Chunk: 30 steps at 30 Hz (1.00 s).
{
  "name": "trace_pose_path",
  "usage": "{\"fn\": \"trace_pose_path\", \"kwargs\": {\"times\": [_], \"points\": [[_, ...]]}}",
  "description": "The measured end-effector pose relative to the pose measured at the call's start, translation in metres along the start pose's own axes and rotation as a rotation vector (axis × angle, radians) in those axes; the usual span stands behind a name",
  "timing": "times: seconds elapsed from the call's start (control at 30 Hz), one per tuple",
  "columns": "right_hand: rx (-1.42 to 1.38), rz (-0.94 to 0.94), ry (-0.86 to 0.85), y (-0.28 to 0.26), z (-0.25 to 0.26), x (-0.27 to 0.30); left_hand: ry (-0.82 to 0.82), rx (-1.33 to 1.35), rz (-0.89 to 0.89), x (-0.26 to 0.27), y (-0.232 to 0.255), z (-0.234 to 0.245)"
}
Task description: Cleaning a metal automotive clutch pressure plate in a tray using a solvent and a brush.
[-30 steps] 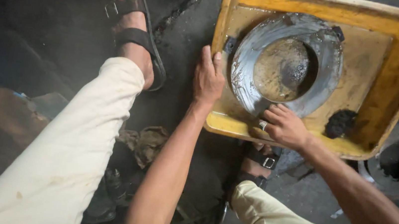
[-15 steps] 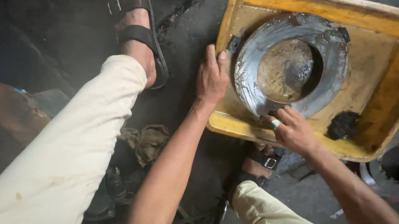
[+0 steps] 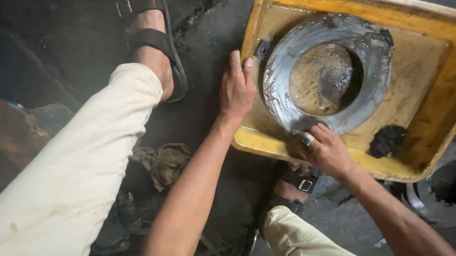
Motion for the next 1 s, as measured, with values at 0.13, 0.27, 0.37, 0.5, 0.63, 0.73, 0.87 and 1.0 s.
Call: {"fn": "trace_pose_path", "kwargs": {"times": [0.13, 0.27, 0.37, 0.5, 0.63, 0.73, 0.87, 1.0], "points": [[-0.115, -0.218, 0.082, -0.003, 0.006, -0.007, 0.003, -0.04, 0.054, 0.001, -0.004, -0.004], [-0.155, -0.232, 0.106, -0.004, 0.019, -0.016, 0.013, -0.014, 0.004, 0.002, -0.006, -0.007], [-0.133, -0.151, 0.108, -0.001, 0.016, -0.023, 0.021, -0.032, 0.035, -0.002, -0.007, -0.004], [-0.074, -0.119, 0.096, -0.002, 0.02, -0.025, 0.057, -0.049, -0.038, 0.003, -0.019, -0.014], [0.023, -0.115, 0.066, -0.006, 0.018, -0.025, -0.037, -0.041, 0.115, -0.001, -0.002, -0.004], [0.095, -0.083, 0.053, -0.007, 0.013, -0.028, 0.077, -0.077, -0.038, 0.002, -0.01, -0.008], [0.123, -0.025, 0.046, -0.012, 0.011, -0.051, 0.014, -0.053, 0.027, 0.001, -0.011, -0.009], [0.14, 0.032, 0.197, -0.01, 0.003, -0.113, 0.014, 0.01, -0.016, 0.001, -0.003, -0.002]]}}
Point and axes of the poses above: each hand's wrist, its own x-axis away from the middle knuckle, its own z-axis out of the back of the hand, y = z × x, the point moved 2 cm from there along -x, towards the middle knuckle, and after that the axes turned 7 degrees about -z, right-handed, at the moved point
